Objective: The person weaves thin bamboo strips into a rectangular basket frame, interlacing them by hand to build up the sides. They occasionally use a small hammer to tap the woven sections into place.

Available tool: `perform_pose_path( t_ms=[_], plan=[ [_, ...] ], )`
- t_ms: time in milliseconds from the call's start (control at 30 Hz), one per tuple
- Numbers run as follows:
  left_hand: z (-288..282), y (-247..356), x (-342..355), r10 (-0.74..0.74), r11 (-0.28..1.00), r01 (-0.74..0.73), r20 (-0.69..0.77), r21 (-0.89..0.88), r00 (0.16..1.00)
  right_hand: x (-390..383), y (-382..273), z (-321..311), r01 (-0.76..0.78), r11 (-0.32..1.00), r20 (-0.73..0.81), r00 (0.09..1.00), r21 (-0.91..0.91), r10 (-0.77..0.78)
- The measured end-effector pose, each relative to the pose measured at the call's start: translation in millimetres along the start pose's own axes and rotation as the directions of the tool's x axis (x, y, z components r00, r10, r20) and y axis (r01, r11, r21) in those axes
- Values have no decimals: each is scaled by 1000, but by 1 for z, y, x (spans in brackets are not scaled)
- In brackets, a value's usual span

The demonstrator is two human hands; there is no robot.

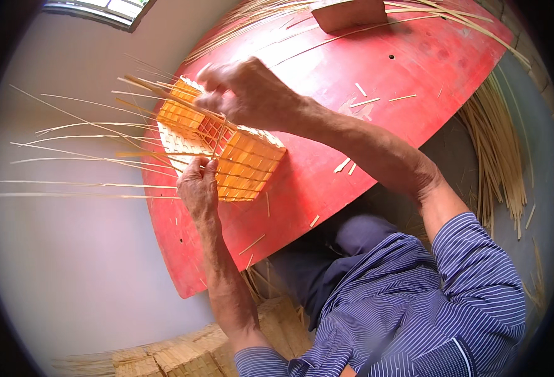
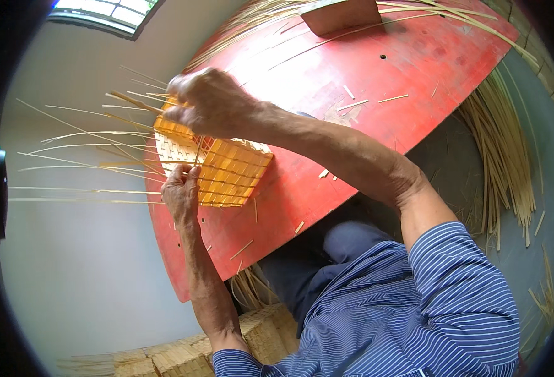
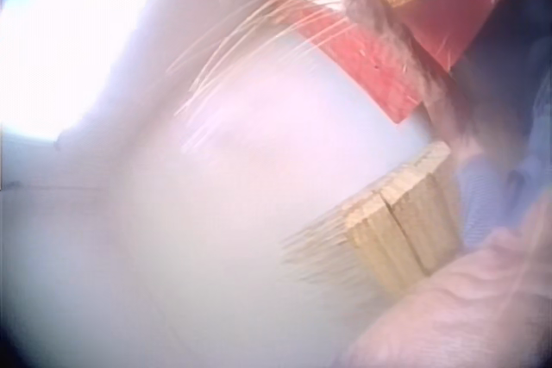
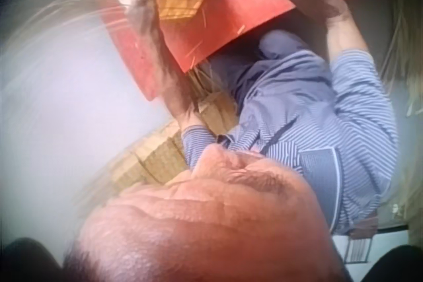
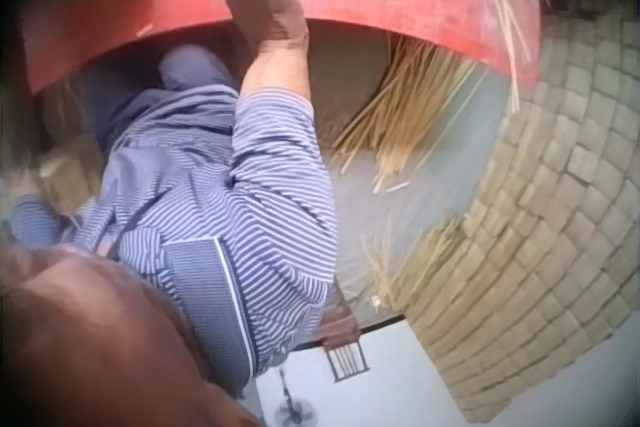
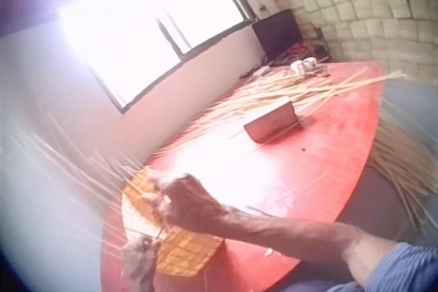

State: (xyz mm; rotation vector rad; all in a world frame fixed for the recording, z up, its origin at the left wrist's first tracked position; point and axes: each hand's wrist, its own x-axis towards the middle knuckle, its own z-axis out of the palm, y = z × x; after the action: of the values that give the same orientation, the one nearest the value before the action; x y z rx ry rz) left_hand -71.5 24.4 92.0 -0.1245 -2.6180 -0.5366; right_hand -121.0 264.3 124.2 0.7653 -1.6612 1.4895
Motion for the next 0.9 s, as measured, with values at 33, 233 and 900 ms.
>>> perform_pose_path(
  t_ms=[33, 233, 900],
  plan=[
    [-1, 0, -2, 8, 1000, -8, 1, -23, 1000, -5, 4, -1, 8, 997, -64, 998, -76, -13],
    [11, 0, -17, 179, 981, -171, -84, 95, 980, -41, 40, 25, 255, 948, 113, 965, -191, -237],
    [56, 32, 4, 427, 883, -348, -229, 315, 875, -20, 65, 24, 214, 893, 648, 754, -396, 107]
  ],
)
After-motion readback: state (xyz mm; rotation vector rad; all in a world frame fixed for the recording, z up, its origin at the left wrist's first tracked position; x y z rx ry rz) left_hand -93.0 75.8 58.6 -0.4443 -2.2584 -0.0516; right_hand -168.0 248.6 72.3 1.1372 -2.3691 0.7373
